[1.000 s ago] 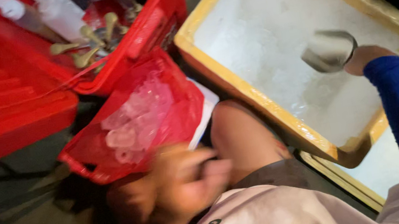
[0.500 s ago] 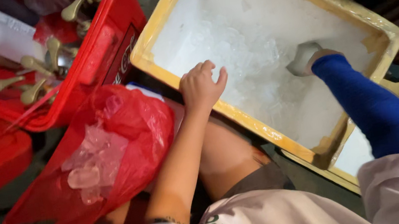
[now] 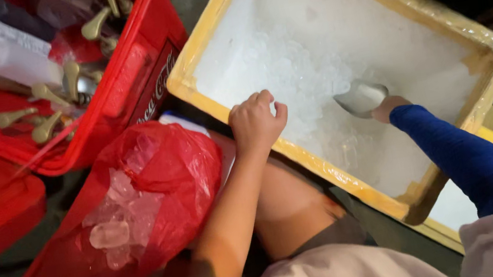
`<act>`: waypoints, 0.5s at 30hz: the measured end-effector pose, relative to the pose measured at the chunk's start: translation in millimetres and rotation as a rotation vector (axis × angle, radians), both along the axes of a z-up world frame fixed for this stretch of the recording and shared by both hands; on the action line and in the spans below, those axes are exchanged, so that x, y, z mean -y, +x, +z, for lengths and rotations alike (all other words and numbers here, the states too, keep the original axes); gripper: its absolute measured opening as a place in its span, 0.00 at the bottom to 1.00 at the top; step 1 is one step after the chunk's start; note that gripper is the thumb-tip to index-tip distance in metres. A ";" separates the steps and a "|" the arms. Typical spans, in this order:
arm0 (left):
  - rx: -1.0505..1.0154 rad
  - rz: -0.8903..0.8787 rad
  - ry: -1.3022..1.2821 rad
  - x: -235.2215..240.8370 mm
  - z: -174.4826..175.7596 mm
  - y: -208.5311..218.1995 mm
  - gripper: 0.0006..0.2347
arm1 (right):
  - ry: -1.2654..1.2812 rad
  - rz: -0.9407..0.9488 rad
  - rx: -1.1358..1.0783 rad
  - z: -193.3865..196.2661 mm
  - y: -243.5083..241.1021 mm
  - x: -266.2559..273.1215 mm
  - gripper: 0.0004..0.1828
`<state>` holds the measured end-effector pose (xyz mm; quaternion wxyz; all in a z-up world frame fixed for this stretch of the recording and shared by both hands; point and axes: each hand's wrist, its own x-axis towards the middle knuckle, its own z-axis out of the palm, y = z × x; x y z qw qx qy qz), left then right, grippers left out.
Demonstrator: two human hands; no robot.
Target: The person scoops ice from a cooler into a red plastic bag using a metal scoop.
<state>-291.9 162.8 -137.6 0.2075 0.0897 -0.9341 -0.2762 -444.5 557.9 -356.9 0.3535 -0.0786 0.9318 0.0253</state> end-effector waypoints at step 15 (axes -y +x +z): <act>0.083 0.000 0.015 3.3 2.4 -4.1 0.06 | -0.322 -0.139 -0.311 -66.7 4.6 132.7 0.23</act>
